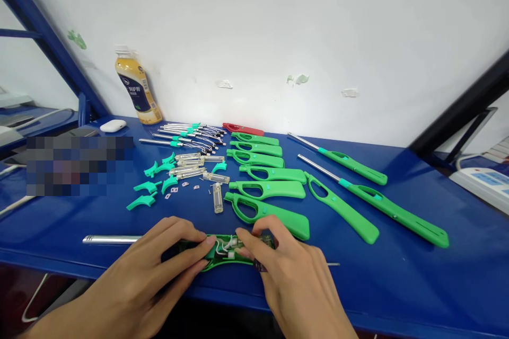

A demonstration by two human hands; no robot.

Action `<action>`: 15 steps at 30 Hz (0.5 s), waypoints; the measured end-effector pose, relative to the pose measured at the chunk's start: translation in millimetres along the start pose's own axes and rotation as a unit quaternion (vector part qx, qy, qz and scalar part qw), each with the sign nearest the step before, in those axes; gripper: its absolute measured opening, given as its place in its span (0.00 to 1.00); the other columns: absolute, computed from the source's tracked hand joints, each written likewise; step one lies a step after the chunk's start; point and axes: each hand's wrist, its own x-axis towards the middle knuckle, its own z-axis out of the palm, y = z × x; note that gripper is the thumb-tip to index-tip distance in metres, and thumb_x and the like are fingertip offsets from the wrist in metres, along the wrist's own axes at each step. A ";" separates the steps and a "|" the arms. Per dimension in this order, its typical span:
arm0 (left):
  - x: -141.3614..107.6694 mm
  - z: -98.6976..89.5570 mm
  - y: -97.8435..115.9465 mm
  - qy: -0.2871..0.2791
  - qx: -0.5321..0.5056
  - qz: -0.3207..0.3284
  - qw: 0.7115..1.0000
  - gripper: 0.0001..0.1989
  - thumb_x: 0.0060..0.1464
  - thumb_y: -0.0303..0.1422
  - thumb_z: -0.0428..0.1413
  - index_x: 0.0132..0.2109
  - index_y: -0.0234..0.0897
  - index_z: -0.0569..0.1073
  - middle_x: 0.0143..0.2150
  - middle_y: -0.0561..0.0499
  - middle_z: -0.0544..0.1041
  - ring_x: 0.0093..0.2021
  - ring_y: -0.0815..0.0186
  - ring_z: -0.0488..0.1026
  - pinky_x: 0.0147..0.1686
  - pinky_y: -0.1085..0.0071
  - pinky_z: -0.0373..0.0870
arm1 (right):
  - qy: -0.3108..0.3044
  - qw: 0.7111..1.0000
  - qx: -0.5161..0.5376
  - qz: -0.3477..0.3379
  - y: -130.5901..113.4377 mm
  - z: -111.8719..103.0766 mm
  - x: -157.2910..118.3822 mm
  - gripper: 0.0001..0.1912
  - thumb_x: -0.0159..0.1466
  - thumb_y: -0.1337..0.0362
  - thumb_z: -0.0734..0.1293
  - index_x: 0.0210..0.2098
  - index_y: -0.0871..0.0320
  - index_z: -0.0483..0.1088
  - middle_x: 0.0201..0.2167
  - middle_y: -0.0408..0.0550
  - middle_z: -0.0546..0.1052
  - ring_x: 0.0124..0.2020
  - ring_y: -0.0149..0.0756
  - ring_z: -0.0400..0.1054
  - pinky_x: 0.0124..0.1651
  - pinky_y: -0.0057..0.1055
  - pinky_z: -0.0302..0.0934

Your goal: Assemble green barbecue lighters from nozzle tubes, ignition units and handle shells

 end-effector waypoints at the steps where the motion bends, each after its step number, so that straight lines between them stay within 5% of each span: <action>1: -0.3 -0.2 -0.3 0.003 0.011 0.006 1.000 0.11 0.76 0.22 0.51 0.58 0.34 0.75 0.48 0.44 0.75 0.45 0.60 0.71 0.46 0.60 0.81 | -0.008 1.000 0.004 0.001 0.4 -0.4 -1.1 0.34 0.68 0.81 0.55 0.63 0.46 0.77 0.53 0.44 0.79 0.39 0.24 0.85 0.36 0.17 0.73; 6: 0.2 -5.0 -0.6 -0.001 0.034 0.034 0.999 0.12 0.75 0.22 0.51 0.59 0.31 0.75 0.45 0.44 0.76 0.42 0.60 0.72 0.40 0.61 0.81 | -0.068 0.996 0.046 0.022 4.4 -3.1 -8.5 0.41 0.65 0.82 0.56 0.68 0.39 0.72 0.59 0.43 0.76 0.46 0.24 0.84 0.44 0.20 0.75; 15: 2.6 -10.8 3.7 -0.028 0.076 0.060 0.995 0.14 0.77 0.26 0.50 0.61 0.27 0.76 0.49 0.41 0.79 0.47 0.55 0.76 0.47 0.55 0.81 | -0.071 0.996 0.043 0.035 5.5 -4.9 -6.8 0.40 0.66 0.81 0.59 0.67 0.38 0.74 0.59 0.45 0.77 0.43 0.27 0.84 0.45 0.23 0.77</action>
